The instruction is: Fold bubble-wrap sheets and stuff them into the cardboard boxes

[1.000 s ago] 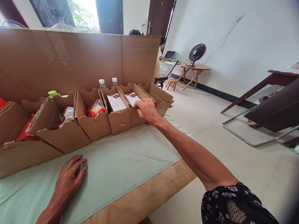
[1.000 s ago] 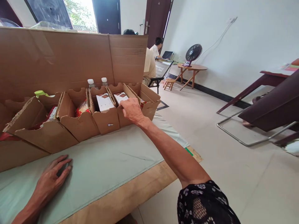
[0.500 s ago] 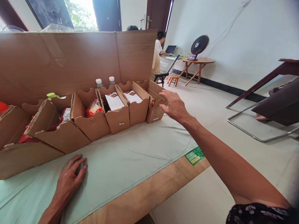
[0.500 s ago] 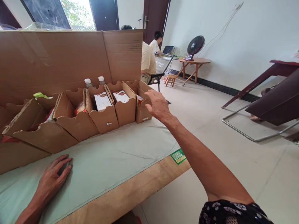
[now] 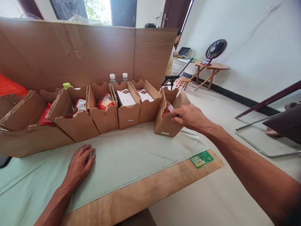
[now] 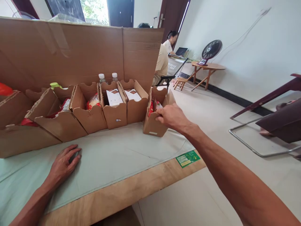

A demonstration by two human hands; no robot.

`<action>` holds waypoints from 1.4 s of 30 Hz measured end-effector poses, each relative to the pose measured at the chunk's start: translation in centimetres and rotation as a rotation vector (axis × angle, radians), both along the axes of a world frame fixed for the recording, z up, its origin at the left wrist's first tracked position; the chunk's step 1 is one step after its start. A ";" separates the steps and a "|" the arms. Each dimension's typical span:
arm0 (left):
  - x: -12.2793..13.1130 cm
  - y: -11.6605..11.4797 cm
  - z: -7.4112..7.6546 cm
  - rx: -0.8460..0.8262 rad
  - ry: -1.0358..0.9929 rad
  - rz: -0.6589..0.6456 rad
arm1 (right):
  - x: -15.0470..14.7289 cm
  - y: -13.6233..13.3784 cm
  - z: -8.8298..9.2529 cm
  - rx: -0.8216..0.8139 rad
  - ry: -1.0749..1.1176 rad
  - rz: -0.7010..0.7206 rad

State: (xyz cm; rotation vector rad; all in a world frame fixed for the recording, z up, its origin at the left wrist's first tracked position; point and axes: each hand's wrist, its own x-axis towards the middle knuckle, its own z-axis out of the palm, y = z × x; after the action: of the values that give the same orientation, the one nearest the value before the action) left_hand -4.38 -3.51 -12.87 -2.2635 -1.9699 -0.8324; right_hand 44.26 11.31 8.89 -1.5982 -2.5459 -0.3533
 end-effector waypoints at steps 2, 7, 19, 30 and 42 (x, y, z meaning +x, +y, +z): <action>0.0 0.1 -0.3 0.015 0.013 -0.003 | -1.9 -2.1 0.8 -0.069 -0.029 0.013; 0.2 0.4 -0.7 0.043 0.026 -0.019 | -9.8 -3.9 2.8 -0.240 -0.007 -0.020; 1.4 -0.6 0.9 0.086 -0.135 0.037 | -10.2 -6.6 3.1 0.074 0.927 0.194; 11.5 -1.1 10.3 -0.499 -0.526 -0.232 | 2.8 -6.3 -12.7 -0.321 1.265 -0.197; 20.3 5.6 8.1 -0.359 -0.782 -0.339 | 2.8 -4.8 -14.9 -0.367 1.275 -0.068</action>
State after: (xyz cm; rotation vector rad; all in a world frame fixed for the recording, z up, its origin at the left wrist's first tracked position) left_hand 15.93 2.13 -4.77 -2.8227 -2.1483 -1.7497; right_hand 47.04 6.52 -5.97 -1.2877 -1.5595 0.8942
